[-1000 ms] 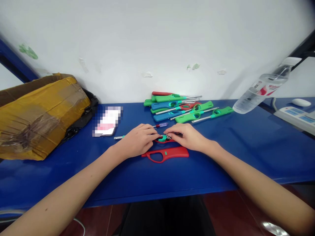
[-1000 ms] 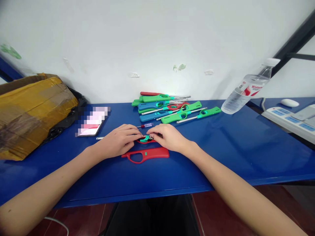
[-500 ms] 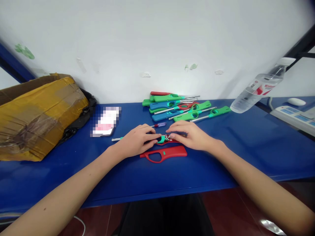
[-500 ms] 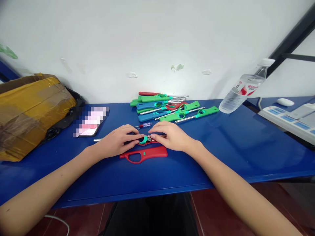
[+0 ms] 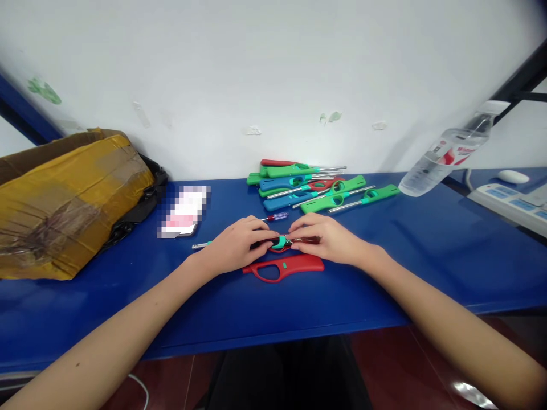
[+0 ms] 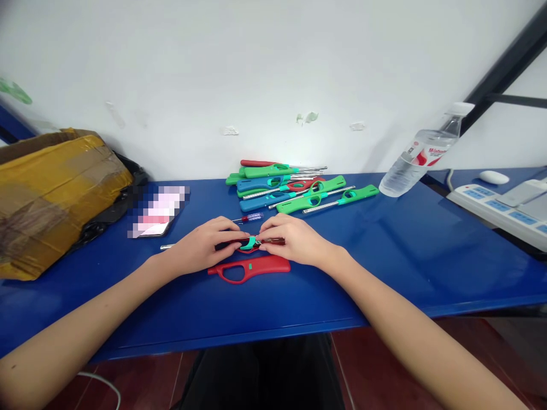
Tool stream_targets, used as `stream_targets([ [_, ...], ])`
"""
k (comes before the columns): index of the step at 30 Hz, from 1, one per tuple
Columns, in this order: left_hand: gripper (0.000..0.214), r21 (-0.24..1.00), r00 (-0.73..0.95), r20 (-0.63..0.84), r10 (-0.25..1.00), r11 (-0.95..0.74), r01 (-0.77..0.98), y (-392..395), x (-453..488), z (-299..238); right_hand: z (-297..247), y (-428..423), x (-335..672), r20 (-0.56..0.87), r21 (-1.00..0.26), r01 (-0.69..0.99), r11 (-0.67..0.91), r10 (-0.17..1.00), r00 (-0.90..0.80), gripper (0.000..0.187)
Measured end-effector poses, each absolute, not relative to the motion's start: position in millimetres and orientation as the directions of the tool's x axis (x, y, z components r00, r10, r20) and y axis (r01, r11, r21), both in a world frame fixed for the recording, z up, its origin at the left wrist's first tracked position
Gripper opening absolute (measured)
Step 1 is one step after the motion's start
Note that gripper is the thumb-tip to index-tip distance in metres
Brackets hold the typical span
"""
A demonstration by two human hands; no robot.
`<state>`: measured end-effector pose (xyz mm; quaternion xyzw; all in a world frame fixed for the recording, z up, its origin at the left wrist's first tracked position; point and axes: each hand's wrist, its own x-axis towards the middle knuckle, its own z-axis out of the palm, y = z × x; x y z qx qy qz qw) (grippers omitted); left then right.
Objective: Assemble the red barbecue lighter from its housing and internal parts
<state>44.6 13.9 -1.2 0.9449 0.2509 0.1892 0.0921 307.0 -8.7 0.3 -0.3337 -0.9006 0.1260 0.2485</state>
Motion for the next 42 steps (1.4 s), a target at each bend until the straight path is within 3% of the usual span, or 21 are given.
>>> stream_targets([
  [5, 0.029, 0.356, 0.767, 0.349, 0.539, -0.833, 0.423, 8.0, 45.2, 5.8, 0.9, -9.3, 306.6, 0.363, -0.413, 0.537, 0.736, 0.673, -0.644, 0.024],
  [23, 0.023, 0.344, 0.772, 0.353, 0.529, -0.84, 0.418, 3.3, 50.6, -1.2, 1.4, -9.2, 306.2, 0.329, -0.401, 0.567, 0.72, 0.69, -0.644, 0.022],
  [35, 0.031, 0.045, 0.841, 0.357, 0.407, -0.907, 0.42, 7.4, 43.1, 0.0, 4.7, -10.7, 305.9, 0.354, -0.238, 0.585, 0.776, 0.63, -0.691, 0.022],
  [42, 0.028, 0.188, 0.82, 0.314, 0.479, -0.878, 0.441, 5.9, 45.9, 1.7, 3.5, -11.1, 306.3, 0.363, -0.15, 0.593, 0.791, 0.602, -0.712, 0.025],
])
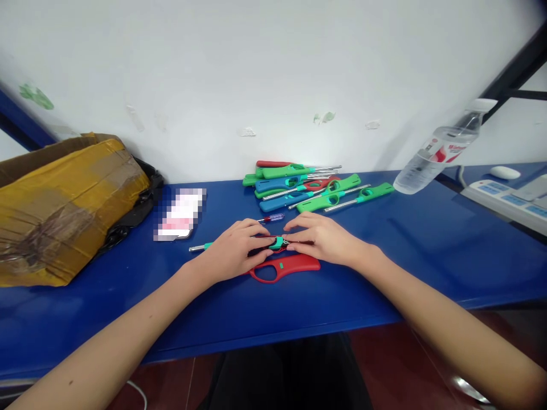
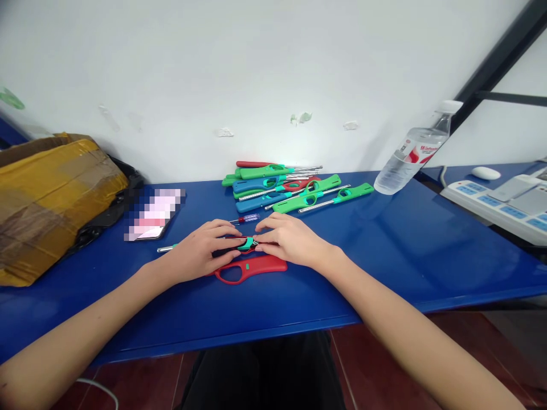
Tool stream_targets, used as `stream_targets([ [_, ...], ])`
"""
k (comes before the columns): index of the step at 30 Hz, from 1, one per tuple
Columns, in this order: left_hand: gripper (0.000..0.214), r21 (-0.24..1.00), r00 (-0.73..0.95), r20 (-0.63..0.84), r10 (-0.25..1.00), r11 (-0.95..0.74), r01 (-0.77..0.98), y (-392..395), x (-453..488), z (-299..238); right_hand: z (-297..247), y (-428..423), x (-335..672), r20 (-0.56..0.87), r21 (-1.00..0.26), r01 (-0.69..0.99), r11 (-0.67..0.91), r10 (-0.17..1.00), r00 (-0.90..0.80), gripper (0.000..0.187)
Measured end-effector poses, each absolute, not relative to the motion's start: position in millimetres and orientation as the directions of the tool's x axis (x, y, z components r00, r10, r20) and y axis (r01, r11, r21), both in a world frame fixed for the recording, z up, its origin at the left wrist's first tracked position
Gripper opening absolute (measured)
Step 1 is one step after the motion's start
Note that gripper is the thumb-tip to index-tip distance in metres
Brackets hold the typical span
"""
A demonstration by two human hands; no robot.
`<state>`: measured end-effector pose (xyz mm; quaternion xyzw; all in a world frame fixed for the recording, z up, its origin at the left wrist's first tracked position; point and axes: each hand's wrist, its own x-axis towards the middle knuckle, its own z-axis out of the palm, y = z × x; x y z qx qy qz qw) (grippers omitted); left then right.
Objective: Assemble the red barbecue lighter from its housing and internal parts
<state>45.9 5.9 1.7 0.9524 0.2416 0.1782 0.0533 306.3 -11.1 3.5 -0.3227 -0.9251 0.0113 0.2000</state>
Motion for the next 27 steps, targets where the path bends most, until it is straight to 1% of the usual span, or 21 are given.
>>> stream_targets([
  [3, 0.027, 0.233, 0.811, 0.297, 0.504, -0.862, 0.45, 6.5, 47.0, 2.9, 3.8, -10.4, 309.4, 0.364, -0.169, 0.606, 0.777, 0.621, -0.695, 0.025],
  [8, 0.027, 0.265, 0.806, 0.291, 0.516, -0.853, 0.45, 11.4, 45.8, 2.1, 7.7, -7.8, 316.7, 0.432, -0.302, 0.629, 0.717, 0.691, -0.58, 0.029],
  [10, 0.027, 0.275, 0.795, 0.3, 0.527, -0.846, 0.457, 14.3, 44.5, 0.8, 9.0, -6.6, 318.8, 0.446, -0.321, 0.643, 0.695, 0.71, -0.545, 0.029],
  [12, 0.028, 0.288, 0.782, 0.317, 0.536, -0.84, 0.459, 17.3, 43.1, -0.4, 9.5, -5.4, 320.1, 0.434, -0.324, 0.65, 0.688, 0.718, -0.544, 0.028],
  [20, 0.029, 0.328, 0.769, 0.342, 0.54, -0.835, 0.441, 20.4, 41.4, -1.6, 4.8, 1.6, 325.8, 0.368, -0.285, 0.645, 0.709, 0.702, -0.61, 0.021],
  [22, 0.029, 0.335, 0.765, 0.344, 0.545, -0.832, 0.442, 20.5, 39.1, 0.9, 5.8, 1.3, 326.2, 0.386, -0.291, 0.649, 0.703, 0.707, -0.593, 0.023],
  [24, 0.03, 0.336, 0.744, 0.359, 0.564, -0.822, 0.46, 22.0, 33.8, 5.7, 9.1, -2.3, 324.8, 0.433, -0.306, 0.641, 0.704, 0.702, -0.565, 0.025],
  [27, 0.029, 0.333, 0.668, 0.41, 0.62, -0.784, 0.524, 27.0, 20.0, 15.2, 16.6, -13.6, 318.5, 0.484, -0.34, 0.562, 0.754, 0.653, -0.583, 0.026],
])
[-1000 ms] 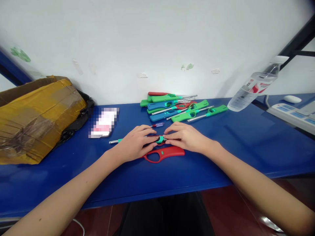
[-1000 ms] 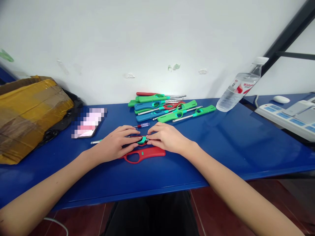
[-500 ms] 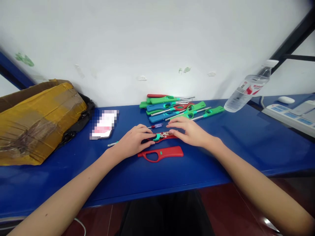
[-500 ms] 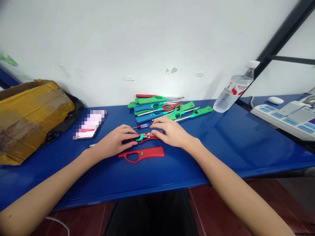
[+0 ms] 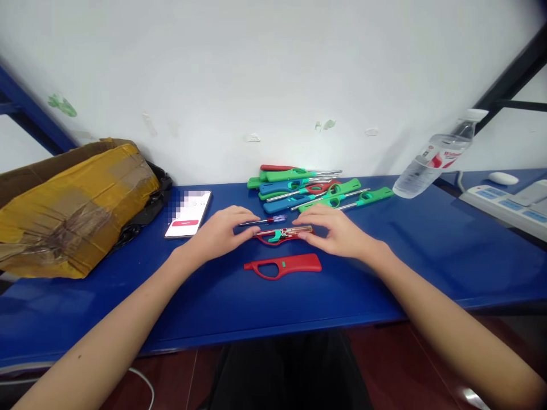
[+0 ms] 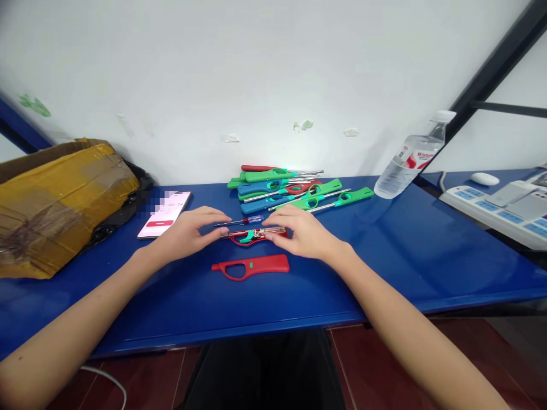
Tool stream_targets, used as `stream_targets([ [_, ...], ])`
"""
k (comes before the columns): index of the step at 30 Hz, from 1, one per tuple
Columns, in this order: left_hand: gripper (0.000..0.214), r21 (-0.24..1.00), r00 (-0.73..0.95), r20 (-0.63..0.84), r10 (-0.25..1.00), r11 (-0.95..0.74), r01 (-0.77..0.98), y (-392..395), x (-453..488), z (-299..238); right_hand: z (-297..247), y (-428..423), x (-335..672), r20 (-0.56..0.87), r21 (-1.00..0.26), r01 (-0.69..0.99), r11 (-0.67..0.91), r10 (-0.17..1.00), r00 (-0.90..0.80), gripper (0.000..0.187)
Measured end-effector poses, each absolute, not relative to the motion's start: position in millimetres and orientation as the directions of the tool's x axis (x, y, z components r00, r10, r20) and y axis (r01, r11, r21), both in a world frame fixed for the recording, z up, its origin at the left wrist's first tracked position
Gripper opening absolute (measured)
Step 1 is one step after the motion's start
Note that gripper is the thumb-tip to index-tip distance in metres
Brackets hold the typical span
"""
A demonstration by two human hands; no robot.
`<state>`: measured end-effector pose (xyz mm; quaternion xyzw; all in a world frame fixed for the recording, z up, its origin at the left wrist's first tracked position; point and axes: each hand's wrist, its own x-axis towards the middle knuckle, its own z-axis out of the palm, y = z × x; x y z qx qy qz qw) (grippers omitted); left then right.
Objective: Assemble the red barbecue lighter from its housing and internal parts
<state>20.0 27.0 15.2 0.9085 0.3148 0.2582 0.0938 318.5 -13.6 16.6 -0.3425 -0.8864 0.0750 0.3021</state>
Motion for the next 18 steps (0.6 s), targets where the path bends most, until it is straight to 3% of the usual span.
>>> stream_targets([
  [3, 0.031, 0.335, 0.622, 0.415, 0.665, -0.747, 0.575, 31.9, 4.8, 23.3, 20.8, -26.4, 309.0, 0.408, -0.394, 0.457, 0.797, 0.598, -0.69, 0.036],
  [5, 0.034, 0.344, 0.661, 0.329, 0.675, -0.737, 0.581, 33.0, -2.0, 26.2, 20.1, -31.9, 302.6, 0.341, -0.416, 0.42, 0.806, 0.567, -0.75, 0.043],
  [9, 0.035, 0.355, 0.739, 0.158, 0.655, -0.736, 0.576, 31.3, -4.2, 25.8, 16.3, -34.5, 294.2, 0.264, -0.459, 0.389, 0.799, 0.541, -0.798, 0.03],
  [14, 0.028, 0.351, 0.768, 0.143, 0.624, -0.758, 0.55, 30.3, -0.7, 21.8, 19.2, -32.4, 296.4, 0.298, -0.511, 0.372, 0.775, 0.565, -0.769, 0.025],
  [18, 0.028, 0.355, 0.783, 0.165, 0.6, -0.777, 0.521, 30.7, -0.6, 20.8, 19.8, -23.2, 307.4, 0.416, -0.455, 0.45, 0.769, 0.63, -0.656, 0.026],
])
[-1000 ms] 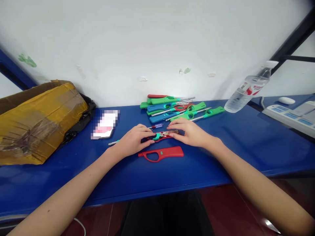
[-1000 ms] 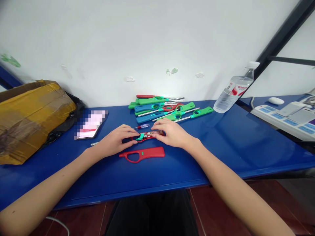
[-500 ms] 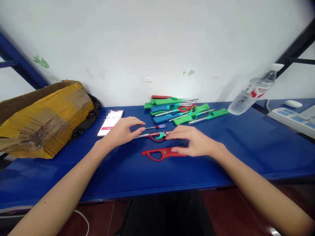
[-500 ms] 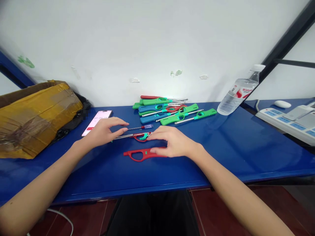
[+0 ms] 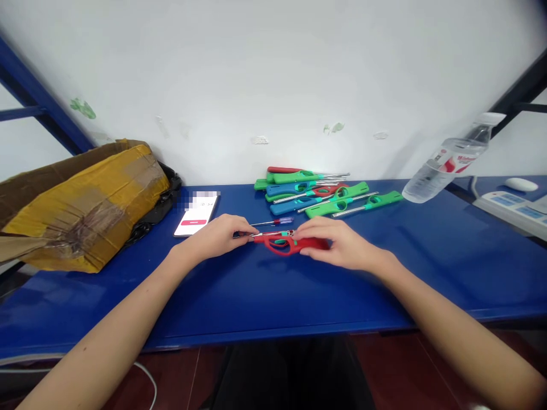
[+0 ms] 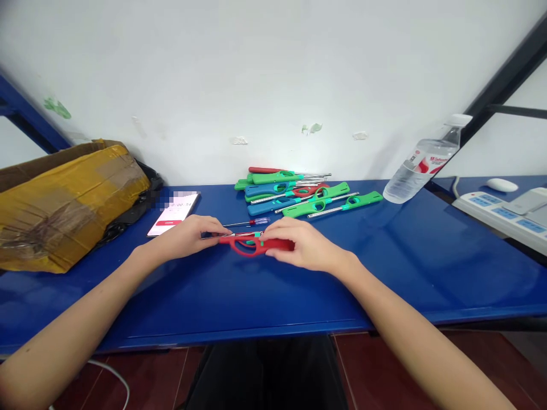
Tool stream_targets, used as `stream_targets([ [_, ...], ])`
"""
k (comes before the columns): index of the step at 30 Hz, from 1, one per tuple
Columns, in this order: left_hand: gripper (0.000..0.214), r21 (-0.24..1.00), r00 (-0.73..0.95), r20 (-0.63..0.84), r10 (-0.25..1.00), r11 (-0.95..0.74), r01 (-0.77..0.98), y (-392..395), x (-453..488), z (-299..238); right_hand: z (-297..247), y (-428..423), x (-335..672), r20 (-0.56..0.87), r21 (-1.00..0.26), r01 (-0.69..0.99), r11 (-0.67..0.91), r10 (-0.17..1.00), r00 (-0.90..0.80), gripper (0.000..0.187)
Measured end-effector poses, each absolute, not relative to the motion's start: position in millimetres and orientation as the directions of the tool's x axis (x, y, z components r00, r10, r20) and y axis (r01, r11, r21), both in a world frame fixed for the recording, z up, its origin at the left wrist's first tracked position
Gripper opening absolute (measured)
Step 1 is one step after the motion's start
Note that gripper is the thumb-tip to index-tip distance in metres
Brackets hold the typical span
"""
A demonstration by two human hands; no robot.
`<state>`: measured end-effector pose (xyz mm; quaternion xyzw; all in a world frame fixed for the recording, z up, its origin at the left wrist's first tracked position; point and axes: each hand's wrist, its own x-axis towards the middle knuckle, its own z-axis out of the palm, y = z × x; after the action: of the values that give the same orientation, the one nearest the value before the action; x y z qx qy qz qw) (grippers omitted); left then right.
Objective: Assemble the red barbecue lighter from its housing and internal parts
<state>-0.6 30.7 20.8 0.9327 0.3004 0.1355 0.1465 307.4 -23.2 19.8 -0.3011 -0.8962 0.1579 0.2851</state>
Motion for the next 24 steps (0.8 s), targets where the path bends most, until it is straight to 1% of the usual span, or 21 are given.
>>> stream_targets([
  [3, 0.028, 0.353, 0.786, 0.169, 0.595, -0.781, 0.515, 31.2, -0.4, 19.7, 16.4, -12.7, 313.3, 0.445, -0.377, 0.514, 0.77, 0.638, -0.629, 0.025],
  [5, 0.027, 0.354, 0.781, 0.171, 0.601, -0.777, 0.521, 31.7, 0.2, 18.8, 14.1, -6.7, 313.6, 0.443, -0.354, 0.524, 0.775, 0.632, -0.636, 0.024],
  [10, 0.026, 0.392, 0.754, 0.153, 0.639, -0.739, 0.548, 31.8, 2.8, 18.8, 10.3, 0.3, 307.5, 0.41, -0.344, 0.509, 0.789, 0.614, -0.675, 0.025],
  [18, 0.027, 0.454, 0.688, 0.124, 0.715, -0.657, 0.602, 29.9, 5.7, 19.8, 8.0, -2.5, 303.2, 0.383, -0.323, 0.533, 0.782, 0.623, -0.682, 0.026],
  [21, 0.032, 0.452, 0.693, 0.12, 0.711, -0.661, 0.599, 29.6, 5.7, 19.2, 5.6, -2.0, 303.5, 0.365, -0.313, 0.539, 0.782, 0.623, -0.692, 0.027],
  [24, 0.031, 0.427, 0.726, 0.155, 0.67, -0.708, 0.562, 29.7, 6.8, 18.8, 2.5, -0.9, 304.2, 0.354, -0.324, 0.534, 0.781, 0.624, -0.697, 0.029],
])
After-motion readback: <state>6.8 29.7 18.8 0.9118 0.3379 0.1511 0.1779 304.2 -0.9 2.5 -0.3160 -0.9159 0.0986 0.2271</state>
